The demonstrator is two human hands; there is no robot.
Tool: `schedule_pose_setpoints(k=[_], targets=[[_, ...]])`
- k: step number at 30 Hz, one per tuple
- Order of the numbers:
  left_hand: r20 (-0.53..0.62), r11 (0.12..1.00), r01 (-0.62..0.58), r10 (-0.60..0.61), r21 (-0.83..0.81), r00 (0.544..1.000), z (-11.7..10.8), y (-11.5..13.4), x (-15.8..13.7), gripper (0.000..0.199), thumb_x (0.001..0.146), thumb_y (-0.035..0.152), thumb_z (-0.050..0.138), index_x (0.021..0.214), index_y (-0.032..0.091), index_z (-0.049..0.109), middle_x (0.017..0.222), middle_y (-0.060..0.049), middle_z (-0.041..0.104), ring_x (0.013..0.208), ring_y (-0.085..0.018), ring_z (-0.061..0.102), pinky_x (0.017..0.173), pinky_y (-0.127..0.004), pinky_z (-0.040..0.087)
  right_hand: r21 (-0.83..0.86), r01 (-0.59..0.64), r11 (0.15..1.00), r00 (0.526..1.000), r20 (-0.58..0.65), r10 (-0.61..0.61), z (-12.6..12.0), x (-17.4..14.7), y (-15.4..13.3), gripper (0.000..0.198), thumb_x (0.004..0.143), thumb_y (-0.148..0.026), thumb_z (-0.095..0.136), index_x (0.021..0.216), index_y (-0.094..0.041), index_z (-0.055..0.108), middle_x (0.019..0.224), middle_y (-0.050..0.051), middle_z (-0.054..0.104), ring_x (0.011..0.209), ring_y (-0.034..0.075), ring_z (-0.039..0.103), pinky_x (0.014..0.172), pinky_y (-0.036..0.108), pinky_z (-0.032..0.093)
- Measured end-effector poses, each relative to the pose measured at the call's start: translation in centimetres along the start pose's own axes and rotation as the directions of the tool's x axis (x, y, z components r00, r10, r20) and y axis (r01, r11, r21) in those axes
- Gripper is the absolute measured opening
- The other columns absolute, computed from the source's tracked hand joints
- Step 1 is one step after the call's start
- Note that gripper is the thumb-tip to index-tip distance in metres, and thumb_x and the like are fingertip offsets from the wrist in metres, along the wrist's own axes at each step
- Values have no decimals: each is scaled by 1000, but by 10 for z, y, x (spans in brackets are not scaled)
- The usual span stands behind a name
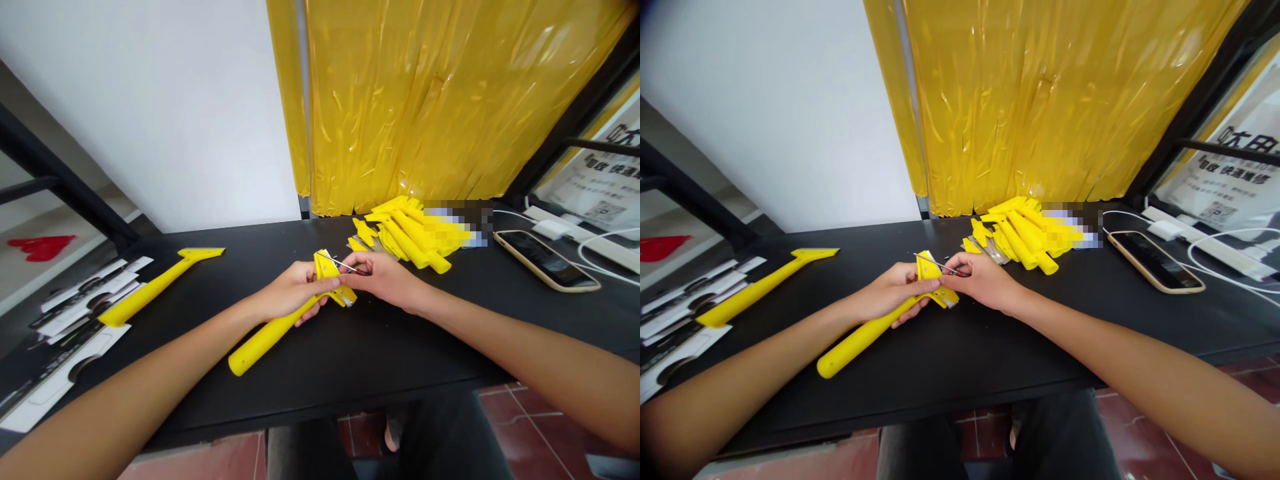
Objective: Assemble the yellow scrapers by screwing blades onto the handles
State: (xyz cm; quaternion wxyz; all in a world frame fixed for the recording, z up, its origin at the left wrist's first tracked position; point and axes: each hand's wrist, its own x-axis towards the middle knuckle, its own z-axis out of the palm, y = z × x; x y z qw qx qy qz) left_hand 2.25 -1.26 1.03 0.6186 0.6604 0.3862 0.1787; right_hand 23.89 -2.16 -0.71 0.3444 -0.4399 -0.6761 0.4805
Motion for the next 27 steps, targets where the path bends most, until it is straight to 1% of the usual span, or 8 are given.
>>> schedule_pose_setpoints(k=[4, 8, 10, 14, 17, 23, 27], targets=[[12, 1000, -1, 1, -10, 1000, 0, 1, 0, 36, 93, 46, 64, 76, 17, 55, 50, 4, 56, 33, -9, 50, 29, -17, 39, 6, -44, 999, 999, 12, 44, 0, -1, -7, 30, 76, -44, 77, 84, -17, 67, 67, -3, 58, 59, 10, 46, 53, 24, 33], [28, 1000, -6, 5, 7, 1000, 0, 2, -1, 36, 93, 47, 63, 75, 17, 55, 49, 4, 55, 33, -9, 50, 29, -18, 39, 60, -153, 986, 987, 62, 149, -2, -4, -14, 36, 78, -51, 75, 85, -17, 69, 57, -6, 47, 50, 7, 34, 45, 23, 20], [45, 999, -5, 3, 35, 999, -1, 2, -2, 38, 94, 48, 61, 74, 17, 55, 47, 3, 55, 33, -9, 49, 29, -18, 38, 93, -186, 978, 980, 85, 178, -3, -4, -14, 37, 78, -52, 74, 86, -16, 70, 56, -7, 44, 49, 7, 31, 43, 24, 15], [58, 999, -6, 3, 53, 998, -2, 2, -2, 37, 94, 48, 61, 75, 17, 55, 47, 3, 54, 33, -9, 49, 30, -18, 39, 120, -183, 976, 981, 89, 173, -4, -3, -12, 35, 77, -48, 77, 86, -16, 69, 56, -7, 43, 49, 6, 30, 43, 23, 16], [54, 999, -3, 1, 47, 999, -2, 2, -2, 38, 94, 48, 61, 74, 16, 56, 49, 3, 55, 34, -9, 49, 30, -18, 39, 144, -198, 970, 978, 91, 186, -4, -3, -11, 34, 77, -47, 78, 84, -16, 68, 55, -8, 43, 48, 6, 28, 43, 24, 14], [17, 1000, 11, -11, -14, 1000, 0, 4, -2, 36, 94, 46, 63, 74, 16, 56, 50, 4, 56, 32, -9, 49, 29, -17, 38, 256, -214, 943, 976, 92, 197, -4, -3, -10, 35, 74, -46, 81, 83, -17, 64, 54, -9, 40, 46, 4, 24, 43, 25, 10], [9, 1000, 17, -17, -16, 1000, 0, 2, 0, 37, 92, 47, 66, 73, 16, 56, 49, 4, 55, 33, -9, 50, 29, -17, 38, 308, -229, 924, 972, 117, 202, -2, -3, -7, 36, 75, -47, 81, 83, -17, 62, 55, -9, 39, 45, 4, 23, 43, 25, 10]])
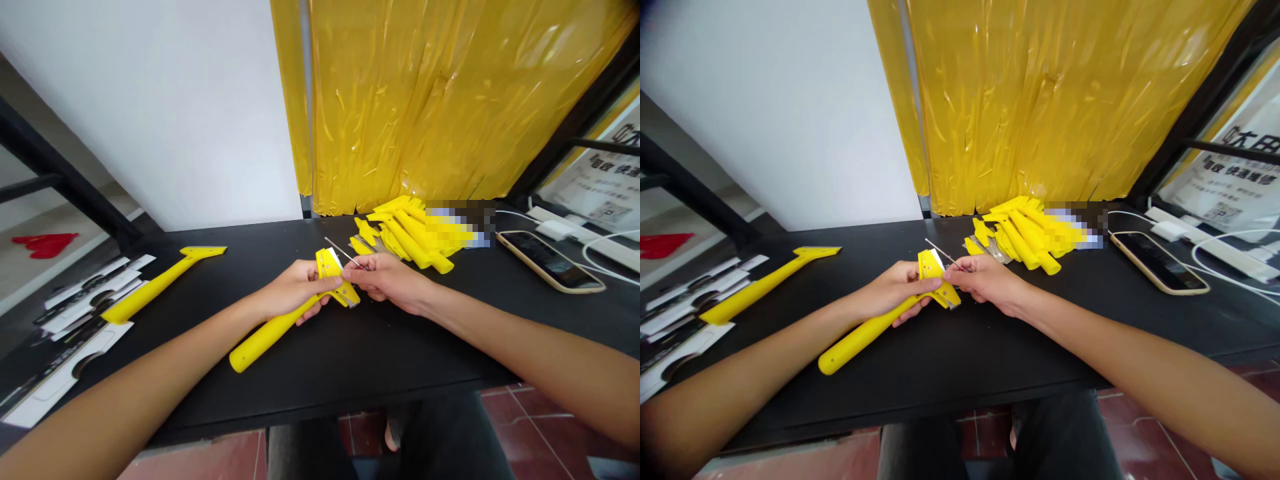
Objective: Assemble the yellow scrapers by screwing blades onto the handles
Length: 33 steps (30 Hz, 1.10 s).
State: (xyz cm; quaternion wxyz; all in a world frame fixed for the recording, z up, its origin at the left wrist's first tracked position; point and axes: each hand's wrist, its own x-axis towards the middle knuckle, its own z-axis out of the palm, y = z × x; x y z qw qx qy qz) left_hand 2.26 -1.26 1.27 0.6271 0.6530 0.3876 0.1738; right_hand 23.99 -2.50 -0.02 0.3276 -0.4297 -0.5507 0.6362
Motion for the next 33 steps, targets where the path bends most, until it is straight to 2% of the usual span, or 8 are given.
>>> schedule_pose_setpoints(k=[6, 10, 13, 20, 24, 26, 33], targets=[[-5, 1000, -9, 9, -20, 1000, -1, -1, 1, 37, 92, 47, 66, 74, 16, 57, 53, 4, 55, 34, -8, 49, 29, -17, 39, 48, 14, 999, 999, 32, -16, -1, -1, 1, 33, 78, -43, 79, 83, -18, 59, 55, -10, 37, 46, 4, 22, 44, 24, 10], [21, 999, -23, 24, -42, 999, 0, 0, 0, 33, 91, 44, 68, 79, 16, 58, 58, 4, 59, 35, -8, 50, 28, -18, 40, 61, -12, 998, 996, 92, 7, -5, -1, -2, 33, 78, -42, 79, 82, -18, 57, 55, -10, 36, 46, 4, 21, 44, 24, 10], [51, 999, -18, 20, -42, 999, 0, 1, -1, 32, 91, 43, 69, 79, 16, 57, 57, 4, 59, 34, -8, 50, 28, -18, 40, 34, 12, 999, 995, 100, -16, -6, 0, -3, 32, 79, -42, 79, 81, -18, 57, 54, -10, 35, 46, 4, 21, 44, 24, 10], [63, 999, -5, 8, -39, 998, -1, 2, -2, 31, 92, 42, 67, 78, 16, 57, 56, 3, 59, 35, -9, 51, 29, -18, 41, -182, 118, 976, 993, 25, -115, -2, -2, -5, 31, 85, -48, 70, 84, -19, 60, 58, -8, 39, 49, 8, 30, 44, 24, 18], [20, 998, -8, 9, -61, 1000, 1, 1, -1, 33, 89, 44, 70, 78, 16, 58, 58, 3, 59, 36, -8, 51, 28, -18, 40, -404, 296, 865, 949, 20, -315, 0, -2, -4, 26, 94, -42, 58, 83, -18, 57, 66, -4, 47, 59, 10, 41, 53, 26, 32], [-8, 997, -12, 11, -77, 1000, 2, 1, 0, 32, 89, 44, 70, 79, 15, 58, 59, 3, 59, 37, -8, 51, 29, -18, 40, -468, 349, 812, 923, 24, -383, 1, -2, -3, 25, 97, -38, 54, 82, -19, 55, 68, -4, 48, 62, 11, 43, 56, 27, 34], [-137, 984, -59, 36, -166, 990, 5, 0, 1, 27, 86, 36, 74, 97, 19, 57, 65, 4, 60, 37, -8, 49, 28, -18, 39, -518, 348, 781, 913, -3, -409, 4, -3, -1, 24, 100, -36, 47, 83, -20, 50, 70, -3, 47, 63, 12, 43, 58, 28, 35]])
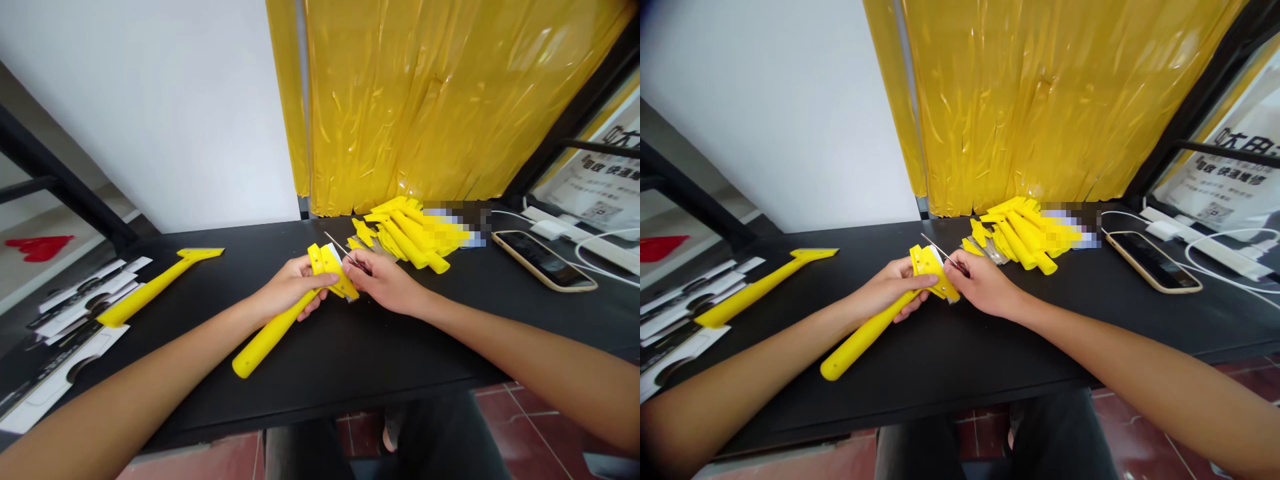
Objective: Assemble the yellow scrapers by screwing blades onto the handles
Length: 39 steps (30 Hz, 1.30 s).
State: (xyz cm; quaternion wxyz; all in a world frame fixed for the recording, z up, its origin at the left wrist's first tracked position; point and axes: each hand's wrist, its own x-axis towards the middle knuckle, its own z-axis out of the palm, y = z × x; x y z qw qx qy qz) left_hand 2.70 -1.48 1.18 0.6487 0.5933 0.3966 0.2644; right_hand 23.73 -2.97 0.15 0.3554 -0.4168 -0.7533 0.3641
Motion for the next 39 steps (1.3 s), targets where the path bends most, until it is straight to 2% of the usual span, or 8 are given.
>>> schedule_pose_setpoints(k=[5, 9, 14, 19, 23, 26, 31, 39], targets=[[27, 1000, 22, -23, 21, 999, -1, 2, -1, 25, 88, 38, 72, 94, 16, 61, 65, 2, 61, 38, -9, 51, 29, -18, 39, -3, 14, 1000, 1000, -15, -14, -2, 0, 0, 25, 100, -37, 47, 82, -20, 50, 70, -4, 46, 62, 12, 42, 57, 28, 34], [94, 998, 27, -33, 64, 995, -3, 1, -3, 27, 89, 40, 71, 87, 14, 63, 65, -1, 63, 38, -9, 52, 31, -19, 41, 19, 25, 999, 998, 60, -26, -8, 2, 1, 25, 98, -38, 51, 82, -18, 55, 69, -3, 48, 62, 12, 43, 57, 27, 35], [147, 997, 30, -41, 77, 988, -6, 0, -3, 26, 88, 39, 71, 92, 13, 66, 65, -1, 64, 40, -9, 54, 33, -18, 42, 62, 3, 998, 989, 145, -12, -12, 2, -1, 33, 97, -47, 52, 82, -18, 56, 69, -3, 47, 61, 12, 42, 57, 27, 35], [123, 997, 52, -59, 58, 991, -5, 3, -2, 30, 86, 41, 74, 90, 12, 67, 62, -1, 63, 40, -10, 54, 34, -19, 42, -121, 114, 986, 993, 34, -110, -10, -1, -3, 26, 100, -39, 49, 81, -20, 52, 70, -2, 48, 63, 13, 43, 58, 27, 34], [82, 999, 48, -48, 9, 995, -2, 3, -1, 28, 85, 39, 75, 94, 13, 67, 63, 1, 62, 41, -9, 52, 33, -18, 41, -207, 115, 972, 993, -17, -121, -10, -3, -3, 22, 99, -33, 48, 82, -21, 52, 69, -3, 48, 62, 13, 42, 56, 27, 32], [59, 999, 30, -29, -10, 998, -1, 2, -2, 28, 85, 36, 76, 98, 14, 68, 64, 1, 63, 41, -8, 51, 32, -18, 40, -194, 107, 975, 993, -20, -113, -10, -2, -2, 20, 99, -32, 49, 82, -21, 52, 69, -3, 48, 62, 12, 42, 56, 27, 32], [83, 999, 39, -39, 2, 996, -2, 4, -3, 24, 85, 34, 76, 91, 13, 69, 56, 2, 60, 38, -8, 49, 32, -18, 39, -112, 108, 988, 994, 2, -108, -9, 0, 1, 23, 100, -35, 49, 83, -20, 54, 72, -2, 50, 65, 13, 44, 58, 27, 34], [80, 996, 75, -79, 47, 994, -6, 9, -4, 24, 83, 35, 79, 88, 12, 71, 52, 1, 61, 36, -9, 50, 32, -18, 40, -105, 107, 989, 994, 26, -105, -11, 1, -1, 24, 99, -36, 51, 83, -19, 57, 72, -2, 51, 65, 13, 44, 58, 27, 35]])
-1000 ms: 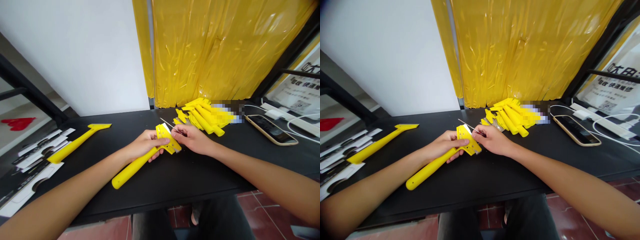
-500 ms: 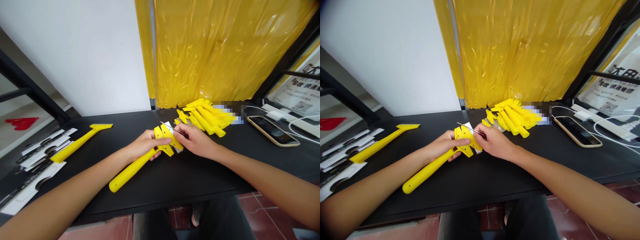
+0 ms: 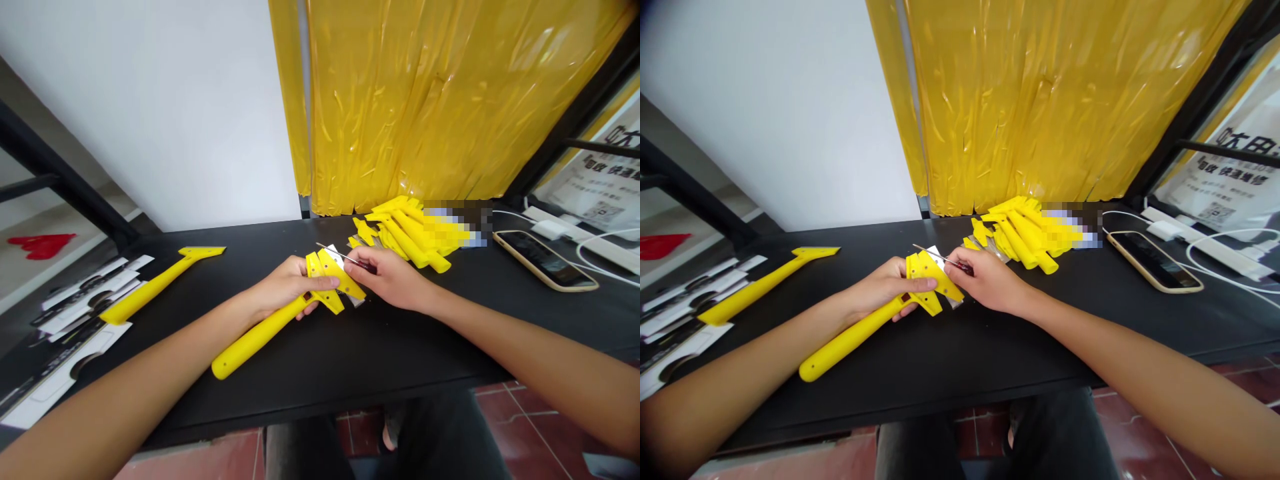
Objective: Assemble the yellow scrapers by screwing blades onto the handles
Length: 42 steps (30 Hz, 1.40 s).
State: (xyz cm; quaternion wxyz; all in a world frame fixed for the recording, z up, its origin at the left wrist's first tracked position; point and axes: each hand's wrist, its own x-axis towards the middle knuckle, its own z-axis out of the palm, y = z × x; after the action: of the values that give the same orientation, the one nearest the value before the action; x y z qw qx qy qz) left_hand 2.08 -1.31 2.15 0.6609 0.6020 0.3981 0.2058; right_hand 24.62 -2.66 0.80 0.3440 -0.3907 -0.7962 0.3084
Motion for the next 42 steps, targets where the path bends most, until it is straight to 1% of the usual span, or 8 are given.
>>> schedule_pose_setpoints(k=[4, 9, 12, 16, 25, 30, 34, 42], targets=[[-31, 1000, -22, 22, -3, 999, -1, 1, 0, 26, 81, 36, 80, 87, 12, 72, 52, 0, 62, 36, -9, 50, 32, -19, 41, -9, -18, 1000, 999, -32, 17, 1, 0, 0, 21, 98, -35, 52, 84, -20, 57, 71, -2, 53, 64, 13, 45, 58, 27, 35], [-74, 998, -58, 58, 2, 996, 0, 0, 1, 26, 80, 35, 81, 84, 10, 73, 51, -1, 62, 36, -9, 50, 33, -19, 40, -58, -108, 992, 988, -119, 101, 2, 2, 4, 21, 96, -34, 54, 80, -20, 56, 70, -2, 54, 64, 14, 47, 60, 29, 36], [-19, 999, -41, 41, 21, 999, -1, -2, 1, 29, 80, 36, 81, 90, 10, 74, 54, -2, 64, 39, -10, 53, 36, -19, 43, 23, -133, 991, 990, -51, 134, 1, 3, 4, 22, 95, -35, 55, 80, -20, 59, 72, -1, 58, 67, 14, 51, 63, 29, 40], [27, 998, -19, 18, 57, 999, -2, -5, 1, 35, 78, 38, 82, 96, 10, 75, 66, -6, 69, 46, -10, 57, 40, -19, 46, 143, -120, 982, 993, 39, 115, 1, 2, 2, 24, 95, -38, 56, 82, -19, 63, 72, -1, 60, 66, 14, 52, 62, 28, 41], [-2, 999, -6, 6, 38, 1000, -1, -4, 1, 32, 77, 37, 83, 93, 12, 75, 64, -4, 68, 46, -10, 56, 40, -19, 45, 176, -74, 982, 995, 72, 62, -4, 2, 1, 27, 94, -43, 58, 90, -19, 69, 84, 2, 66, 77, 16, 56, 69, 29, 43], [-45, 999, -35, 36, 11, 998, -1, -4, 3, 29, 77, 35, 82, 89, 11, 74, 66, -6, 69, 45, -10, 55, 39, -19, 43, 169, -100, 981, 994, 49, 93, -5, 3, -2, 25, 94, -41, 57, 87, -19, 66, 81, 1, 62, 74, 15, 53, 67, 29, 42], [-76, 999, -52, 51, -12, 996, -1, -5, 4, 27, 78, 34, 82, 86, 10, 72, 59, -4, 65, 43, -10, 54, 39, -20, 43, 170, -104, 980, 995, 20, 102, -4, 3, -2, 25, 95, -40, 56, 86, -19, 64, 78, 0, 58, 73, 15, 51, 67, 28, 41], [-86, 997, -76, 73, -29, 994, -1, -6, 5, 27, 78, 34, 81, 85, 10, 71, 58, -3, 64, 43, -10, 53, 40, -20, 43, 210, -95, 973, 996, 16, 93, -3, 2, 1, 25, 95, -42, 57, 86, -19, 63, 80, 0, 60, 75, 15, 53, 70, 28, 42]])
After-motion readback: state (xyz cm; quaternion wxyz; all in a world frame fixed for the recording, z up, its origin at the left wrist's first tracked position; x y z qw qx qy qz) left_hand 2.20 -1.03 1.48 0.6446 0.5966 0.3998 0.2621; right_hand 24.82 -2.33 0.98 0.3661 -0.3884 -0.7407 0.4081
